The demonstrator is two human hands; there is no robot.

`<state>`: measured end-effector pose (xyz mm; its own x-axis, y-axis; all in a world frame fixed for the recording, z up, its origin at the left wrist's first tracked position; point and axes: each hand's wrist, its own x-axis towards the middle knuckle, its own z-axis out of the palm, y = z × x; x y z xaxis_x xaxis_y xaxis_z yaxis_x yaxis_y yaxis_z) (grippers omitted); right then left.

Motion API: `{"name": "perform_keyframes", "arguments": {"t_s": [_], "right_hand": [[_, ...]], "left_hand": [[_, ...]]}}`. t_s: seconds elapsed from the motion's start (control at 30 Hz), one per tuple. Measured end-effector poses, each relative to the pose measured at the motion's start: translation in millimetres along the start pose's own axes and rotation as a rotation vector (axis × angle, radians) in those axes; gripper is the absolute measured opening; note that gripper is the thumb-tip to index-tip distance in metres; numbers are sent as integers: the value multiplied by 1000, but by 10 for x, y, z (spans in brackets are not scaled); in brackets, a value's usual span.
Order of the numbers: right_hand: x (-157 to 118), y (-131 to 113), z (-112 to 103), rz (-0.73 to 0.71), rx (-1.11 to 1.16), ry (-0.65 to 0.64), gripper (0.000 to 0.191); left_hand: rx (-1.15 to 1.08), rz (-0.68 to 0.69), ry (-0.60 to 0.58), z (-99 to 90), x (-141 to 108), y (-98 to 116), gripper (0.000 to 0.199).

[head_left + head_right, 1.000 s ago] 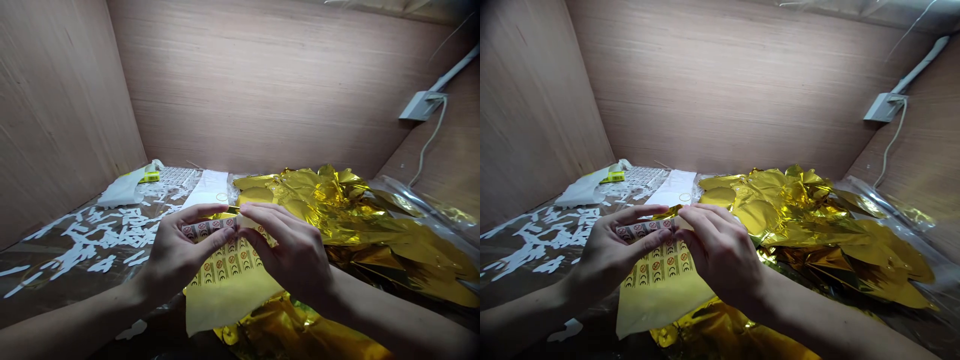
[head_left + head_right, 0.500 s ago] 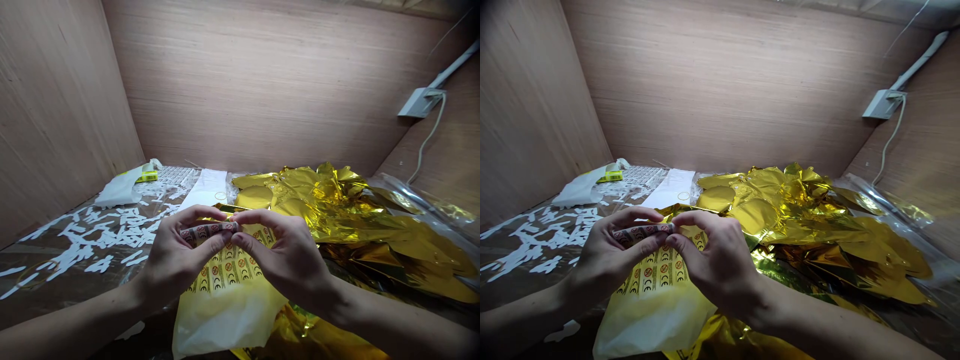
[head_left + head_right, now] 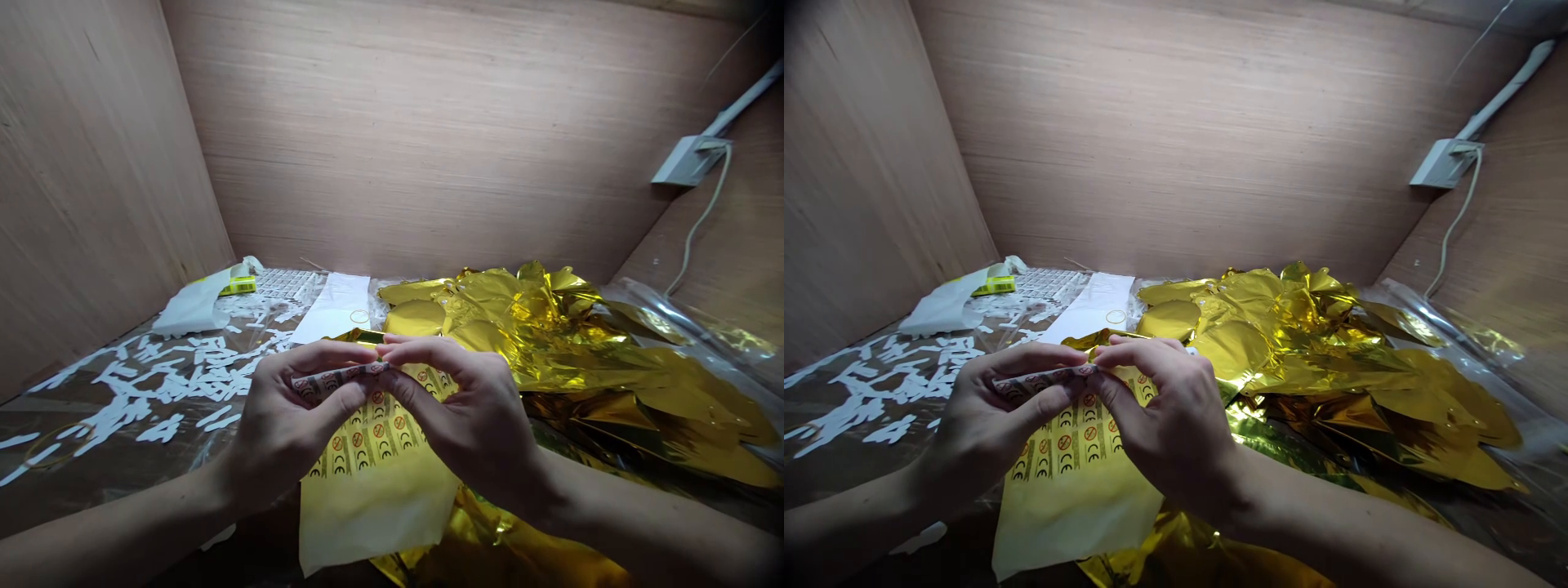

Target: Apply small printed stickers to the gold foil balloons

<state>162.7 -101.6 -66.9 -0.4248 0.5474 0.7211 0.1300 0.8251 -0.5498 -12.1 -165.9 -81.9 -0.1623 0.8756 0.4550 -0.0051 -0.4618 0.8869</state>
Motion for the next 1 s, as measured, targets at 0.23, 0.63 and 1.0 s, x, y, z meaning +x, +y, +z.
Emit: {"name": "perform_keyframes", "arguments": {"t_s": [0.23,0.63,1.0], "right_hand": [[6,-3,-5,-26,-9,-9,4],[42,90,-26,-221,-243,-12,6],[-2,138,-20,-426,-438,41,10]], "left_hand": [[32,40,-20,-2,2,-58,18],[99,-87,16,1,5,-43,10],[72,-176,44,16,17,-54,15]]}}
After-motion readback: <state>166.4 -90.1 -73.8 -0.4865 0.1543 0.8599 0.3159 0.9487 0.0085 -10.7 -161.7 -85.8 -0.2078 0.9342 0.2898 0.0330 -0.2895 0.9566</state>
